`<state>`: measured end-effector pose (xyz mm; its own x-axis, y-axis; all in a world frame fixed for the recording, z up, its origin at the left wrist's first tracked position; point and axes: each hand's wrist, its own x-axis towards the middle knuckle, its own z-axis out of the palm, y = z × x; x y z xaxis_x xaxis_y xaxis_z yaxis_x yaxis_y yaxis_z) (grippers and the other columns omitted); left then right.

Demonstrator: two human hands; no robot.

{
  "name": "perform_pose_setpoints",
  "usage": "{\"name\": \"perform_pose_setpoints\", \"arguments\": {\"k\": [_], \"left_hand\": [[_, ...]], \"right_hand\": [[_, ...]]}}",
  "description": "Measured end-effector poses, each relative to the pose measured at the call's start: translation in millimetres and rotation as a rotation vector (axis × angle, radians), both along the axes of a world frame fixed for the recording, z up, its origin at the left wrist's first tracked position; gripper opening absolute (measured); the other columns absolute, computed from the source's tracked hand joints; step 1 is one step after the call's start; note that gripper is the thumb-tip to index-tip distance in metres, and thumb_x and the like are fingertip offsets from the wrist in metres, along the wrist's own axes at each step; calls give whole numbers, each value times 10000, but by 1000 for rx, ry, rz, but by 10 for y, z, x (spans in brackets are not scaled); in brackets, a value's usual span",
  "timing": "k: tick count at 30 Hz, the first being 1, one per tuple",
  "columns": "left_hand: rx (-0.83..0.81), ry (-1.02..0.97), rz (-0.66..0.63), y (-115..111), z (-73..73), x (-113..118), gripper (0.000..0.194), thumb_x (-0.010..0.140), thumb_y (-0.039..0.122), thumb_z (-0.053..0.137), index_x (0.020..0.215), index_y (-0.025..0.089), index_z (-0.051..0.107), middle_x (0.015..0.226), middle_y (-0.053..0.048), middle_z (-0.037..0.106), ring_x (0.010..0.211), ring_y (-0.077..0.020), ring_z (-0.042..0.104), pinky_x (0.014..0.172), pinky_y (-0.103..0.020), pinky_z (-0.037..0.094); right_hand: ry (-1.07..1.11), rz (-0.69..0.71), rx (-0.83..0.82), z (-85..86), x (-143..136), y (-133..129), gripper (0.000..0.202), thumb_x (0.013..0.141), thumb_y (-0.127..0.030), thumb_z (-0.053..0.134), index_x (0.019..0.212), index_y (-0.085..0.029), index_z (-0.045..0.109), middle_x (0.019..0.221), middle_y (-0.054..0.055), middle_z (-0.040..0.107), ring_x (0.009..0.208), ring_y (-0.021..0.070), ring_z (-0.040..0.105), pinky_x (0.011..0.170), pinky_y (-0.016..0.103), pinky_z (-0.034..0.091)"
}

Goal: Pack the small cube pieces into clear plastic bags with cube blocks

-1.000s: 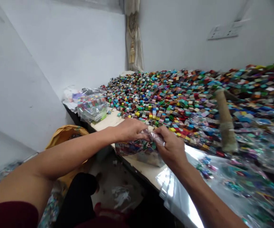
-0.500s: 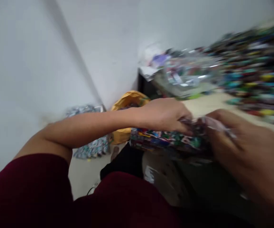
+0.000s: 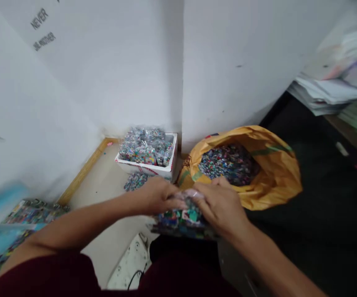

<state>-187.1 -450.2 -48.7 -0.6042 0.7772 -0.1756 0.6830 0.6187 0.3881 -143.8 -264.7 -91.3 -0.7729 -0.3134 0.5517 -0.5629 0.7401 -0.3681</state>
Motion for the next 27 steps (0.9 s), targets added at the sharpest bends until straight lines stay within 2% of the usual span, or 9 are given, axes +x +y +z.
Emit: {"name": "perform_pose_setpoints", "arguments": {"k": [2, 4, 7, 9, 11, 15, 18, 21, 27], "left_hand": [[-14, -26, 95, -325, -179, 74, 398, 864, 462, 524, 630, 150, 606, 527, 23, 540, 494, -75, 438, 489, -223, 229], [-22, -62, 216, -660, -339, 155, 397, 882, 453, 485, 647, 155, 603, 548, 15, 561, 511, -83, 455, 504, -222, 235], [-71, -138, 465, -1194, -569, 236, 385, 887, 444, 457, 672, 164, 611, 575, 9, 584, 537, -95, 489, 537, -216, 274], [-110, -162, 667, -1564, -744, 258, 383, 889, 444, 434, 710, 170, 633, 622, -5, 620, 583, -114, 532, 565, -220, 305], [-151, -155, 878, -1918, -948, 266, 394, 889, 453, 410, 752, 178, 656, 666, -21, 651, 636, -139, 569, 588, -230, 325], [-222, -89, 1195, -2482, -1417, 258, 437, 885, 490, 382, 764, 191, 676, 693, -39, 672, 680, -177, 596, 602, -253, 334], [-237, -76, 1320, -2758, -1762, 203, 423, 885, 489, 384, 795, 208, 686, 755, -41, 698, 734, -191, 616, 624, -256, 343], [-304, -86, 1400, -2945, -2036, 57, 413, 894, 479, 378, 818, 213, 685, 795, -42, 712, 752, -193, 626, 616, -250, 341], [-529, -53, 1449, -3264, -2481, -599, 428, 914, 485, 357, 816, 204, 664, 837, -53, 716, 777, -192, 624, 605, -257, 317]], "right_hand": [[-159, 189, -6, -99, -122, -231, 372, 951, -293, 331, 677, -188, 561, 566, 4, 573, 560, 147, 469, 665, 297, 308], [-356, 375, -19, -184, -254, -424, 302, 938, -352, 405, 777, -188, 602, 706, 17, 652, 659, 155, 545, 729, 302, 339], [-596, 508, -95, -366, -541, -618, 344, 859, -486, 541, 1057, -213, 608, 1005, 49, 685, 901, 199, 601, 803, 312, 393], [-714, 462, -130, -575, -798, -707, 373, 864, -478, 523, 1115, -211, 592, 1069, 61, 674, 959, 206, 606, 805, 308, 428], [-795, 387, -82, -848, -1080, -792, 321, 894, -423, 460, 1065, -199, 614, 1037, 62, 683, 937, 199, 622, 794, 304, 453], [-852, 332, 227, -1449, -1598, -976, 323, 882, -322, 442, 1120, -195, 620, 1095, 59, 676, 969, 189, 627, 834, 291, 472], [-862, 336, 389, -1872, -1910, -1102, 357, 862, -240, 444, 1164, -156, 615, 1164, 91, 647, 1060, 205, 597, 930, 306, 440], [-874, 326, 493, -2286, -2181, -1192, 399, 845, -194, 455, 1212, -124, 594, 1289, 138, 569, 1161, 239, 541, 1004, 342, 393], [-896, 299, 654, -3094, -2694, -1255, 433, 799, -196, 546, 1228, -194, 600, 1386, 153, 478, 1102, 274, 584, 946, 380, 443]]}}
